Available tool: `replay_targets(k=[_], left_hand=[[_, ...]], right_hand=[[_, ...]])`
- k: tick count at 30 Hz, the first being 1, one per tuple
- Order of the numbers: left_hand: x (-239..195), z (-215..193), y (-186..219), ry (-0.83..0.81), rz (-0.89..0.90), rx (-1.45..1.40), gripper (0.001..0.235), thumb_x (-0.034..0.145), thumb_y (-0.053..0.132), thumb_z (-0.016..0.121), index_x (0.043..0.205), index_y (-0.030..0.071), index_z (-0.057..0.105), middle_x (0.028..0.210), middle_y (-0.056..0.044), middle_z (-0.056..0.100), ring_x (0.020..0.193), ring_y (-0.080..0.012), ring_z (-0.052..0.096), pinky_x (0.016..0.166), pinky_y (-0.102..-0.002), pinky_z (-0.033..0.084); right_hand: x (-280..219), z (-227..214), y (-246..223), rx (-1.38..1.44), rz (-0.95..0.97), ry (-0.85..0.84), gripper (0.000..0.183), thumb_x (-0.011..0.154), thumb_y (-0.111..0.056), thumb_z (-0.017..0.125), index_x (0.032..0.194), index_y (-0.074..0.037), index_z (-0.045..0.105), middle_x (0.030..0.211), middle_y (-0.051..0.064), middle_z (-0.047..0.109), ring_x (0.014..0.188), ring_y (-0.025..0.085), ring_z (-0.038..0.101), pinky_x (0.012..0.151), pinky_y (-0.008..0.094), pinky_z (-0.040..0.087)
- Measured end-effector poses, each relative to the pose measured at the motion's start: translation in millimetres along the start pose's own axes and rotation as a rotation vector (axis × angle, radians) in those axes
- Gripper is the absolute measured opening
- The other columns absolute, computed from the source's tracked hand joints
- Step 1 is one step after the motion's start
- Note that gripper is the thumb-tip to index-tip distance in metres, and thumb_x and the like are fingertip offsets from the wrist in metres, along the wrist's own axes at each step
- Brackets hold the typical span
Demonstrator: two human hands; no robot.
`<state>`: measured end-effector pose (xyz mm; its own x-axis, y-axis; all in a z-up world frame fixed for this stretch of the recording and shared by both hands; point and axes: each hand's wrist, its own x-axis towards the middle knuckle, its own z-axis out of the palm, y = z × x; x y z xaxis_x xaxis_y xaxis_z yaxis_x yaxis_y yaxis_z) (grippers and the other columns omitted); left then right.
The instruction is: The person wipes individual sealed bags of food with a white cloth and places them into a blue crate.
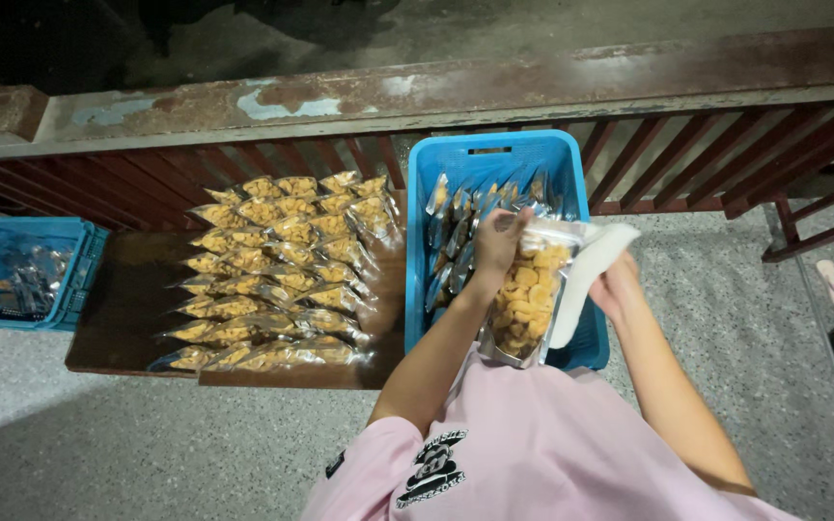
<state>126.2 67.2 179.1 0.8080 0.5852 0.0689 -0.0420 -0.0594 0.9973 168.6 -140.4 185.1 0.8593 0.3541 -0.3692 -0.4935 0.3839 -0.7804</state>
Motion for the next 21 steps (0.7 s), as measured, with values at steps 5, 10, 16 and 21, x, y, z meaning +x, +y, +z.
replay_targets(k=[5,10,16,21], left_hand=[[-6.9,-2.6,17.5,-0.037,-0.113,0.061,0.046,0.083,0.047,0.083,0.09,0.003,0.071,0.079,-0.012,0.074,0.071,-0.0194,0.068,0.071,-0.032,0.054],[-10.6,8.6,35.2,-0.06,-0.04,0.074,0.036,0.078,0.031,0.085,0.093,0.003,0.07,0.086,-0.007,0.075,0.078,-0.0145,0.07,0.072,-0.03,0.056],[2.6,22.2,10.2,-0.161,-0.045,-0.179,0.028,0.077,0.009,0.074,0.102,0.001,0.065,0.089,-0.007,0.071,0.077,-0.0134,0.066,0.069,-0.03,0.055],[15.5,15.6,-5.6,-0.223,-0.209,-0.315,0.024,0.081,0.006,0.067,0.104,-0.001,0.064,0.091,-0.008,0.069,0.077,-0.0159,0.066,0.068,-0.031,0.054]], right_hand=[[-23.3,16.6,-47.1,0.154,-0.154,-0.115,0.031,0.103,-0.026,0.061,0.126,-0.005,0.062,0.116,0.009,0.073,0.105,0.021,0.071,0.091,0.037,0.06],[-12.7,24.4,-64.5,-0.361,-0.454,-0.186,0.044,0.1,-0.016,0.066,0.138,0.003,0.06,0.132,0.015,0.069,0.117,0.025,0.067,0.1,0.038,0.055],[-35.2,61.0,-65.5,-1.281,-0.885,-0.23,0.063,0.075,-0.022,0.075,0.136,-0.012,0.062,0.159,0.019,0.037,0.141,0.042,0.034,0.118,0.054,0.028],[-56.7,80.1,-80.6,-1.661,-1.163,-0.244,0.042,0.069,-0.041,0.078,0.103,-0.016,0.076,0.164,0.009,0.034,0.145,0.047,0.026,0.115,0.062,0.022]])
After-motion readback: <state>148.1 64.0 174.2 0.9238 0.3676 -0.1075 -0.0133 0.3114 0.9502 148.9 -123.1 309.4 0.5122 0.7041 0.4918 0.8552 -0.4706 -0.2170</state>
